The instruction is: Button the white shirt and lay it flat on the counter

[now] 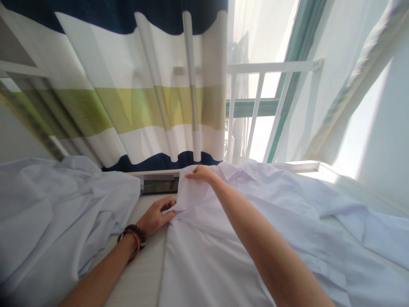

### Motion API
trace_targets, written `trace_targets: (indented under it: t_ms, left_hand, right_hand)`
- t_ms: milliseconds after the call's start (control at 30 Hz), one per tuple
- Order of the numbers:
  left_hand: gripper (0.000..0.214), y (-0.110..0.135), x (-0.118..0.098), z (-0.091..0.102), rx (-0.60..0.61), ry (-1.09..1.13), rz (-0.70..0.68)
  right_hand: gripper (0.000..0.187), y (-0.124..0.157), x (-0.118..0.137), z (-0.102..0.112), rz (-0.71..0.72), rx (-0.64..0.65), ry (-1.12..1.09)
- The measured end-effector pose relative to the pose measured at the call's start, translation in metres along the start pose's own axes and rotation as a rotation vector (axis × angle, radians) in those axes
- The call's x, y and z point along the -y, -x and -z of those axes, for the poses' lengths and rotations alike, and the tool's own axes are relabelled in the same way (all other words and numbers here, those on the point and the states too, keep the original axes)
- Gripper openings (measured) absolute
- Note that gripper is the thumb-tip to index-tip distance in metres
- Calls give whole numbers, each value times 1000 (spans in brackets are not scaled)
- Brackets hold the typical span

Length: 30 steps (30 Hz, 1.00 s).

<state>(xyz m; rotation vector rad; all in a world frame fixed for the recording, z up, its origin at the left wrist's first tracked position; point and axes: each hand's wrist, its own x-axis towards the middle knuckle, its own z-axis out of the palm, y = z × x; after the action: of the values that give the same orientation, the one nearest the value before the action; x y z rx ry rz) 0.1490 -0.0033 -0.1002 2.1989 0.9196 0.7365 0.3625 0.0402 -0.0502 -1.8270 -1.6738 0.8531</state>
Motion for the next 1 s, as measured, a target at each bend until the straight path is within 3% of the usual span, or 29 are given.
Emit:
trace_targets:
  t_ms: [167,267,367,500,667,867,1000]
  left_hand:
    - [15,2,2,1,6,49,2]
    - [30,2,4,0,-4,62,5]
    - [28,2,4,1,-10,36,5]
    - [15,2,3,0,31,19,-9]
    - [11,2,3,-5,4,-3,17]
    - [18,0,1,-10,-149,-67,71]
    - [4,5,2,-9,-275,-93,81]
  right_hand:
    - [16,6,-7,18,-61,63,-145]
    - [24,13,-21,37,-108,28,-193]
    - [25,18,-35,45,-158,26,-165]
    - [32,23,-46,42,-195,74,-75]
    - [25,19,-44,40,-174,74,-22]
    - [33,-2,-28,22,-94,-49,-65]
    - [34,-14,-14,8,-38,-111,-163]
